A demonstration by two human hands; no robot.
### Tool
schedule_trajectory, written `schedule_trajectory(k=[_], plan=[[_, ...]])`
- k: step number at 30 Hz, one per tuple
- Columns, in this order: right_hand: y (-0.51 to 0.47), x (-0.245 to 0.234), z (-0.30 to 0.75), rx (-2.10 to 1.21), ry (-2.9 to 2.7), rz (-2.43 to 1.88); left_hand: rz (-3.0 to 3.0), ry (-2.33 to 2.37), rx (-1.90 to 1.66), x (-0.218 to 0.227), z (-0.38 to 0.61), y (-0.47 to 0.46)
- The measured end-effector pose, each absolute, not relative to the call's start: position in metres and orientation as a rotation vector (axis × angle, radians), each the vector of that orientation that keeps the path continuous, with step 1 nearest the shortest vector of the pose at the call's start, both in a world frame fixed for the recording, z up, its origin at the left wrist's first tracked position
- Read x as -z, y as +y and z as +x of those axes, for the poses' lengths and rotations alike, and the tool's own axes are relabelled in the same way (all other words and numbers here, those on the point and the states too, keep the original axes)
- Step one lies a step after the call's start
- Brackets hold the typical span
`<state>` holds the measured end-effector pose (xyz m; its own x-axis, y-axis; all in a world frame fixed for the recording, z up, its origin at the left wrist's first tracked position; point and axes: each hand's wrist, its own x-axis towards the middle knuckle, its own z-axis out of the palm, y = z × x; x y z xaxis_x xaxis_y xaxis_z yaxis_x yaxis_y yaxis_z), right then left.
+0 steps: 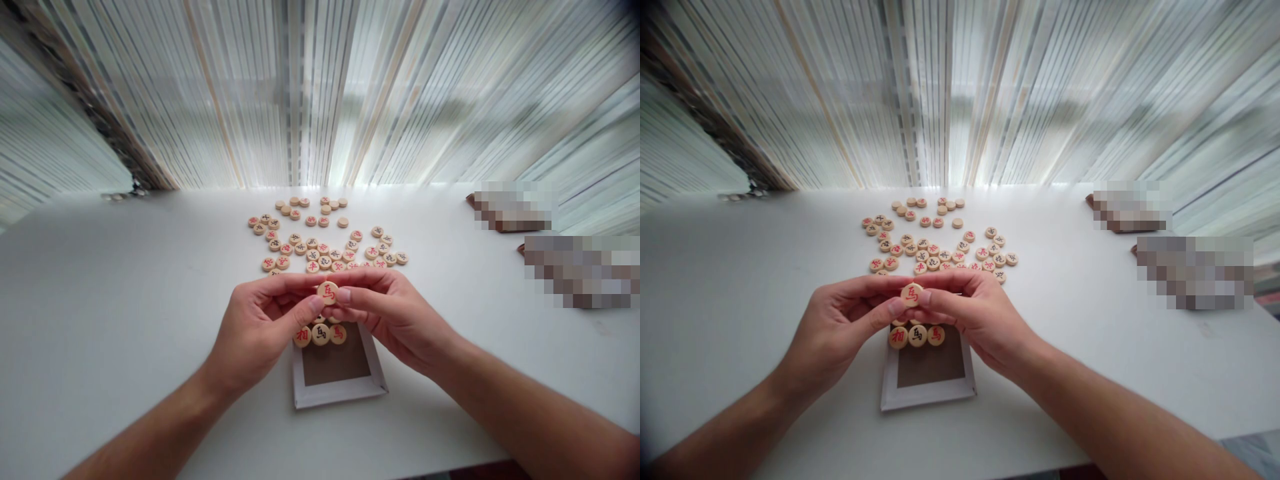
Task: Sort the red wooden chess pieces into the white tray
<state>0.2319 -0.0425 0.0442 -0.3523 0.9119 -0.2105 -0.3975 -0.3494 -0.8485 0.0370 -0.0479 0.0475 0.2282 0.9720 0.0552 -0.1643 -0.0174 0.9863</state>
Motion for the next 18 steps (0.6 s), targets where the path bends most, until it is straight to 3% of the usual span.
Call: schedule_trajectory(k=[18], plan=[[-0.0429,-0.0433,0.2334,-1.795,-0.955,-0.922,1.177,0.846,-1.134,-0.0460,0.0372,-0.0490]])
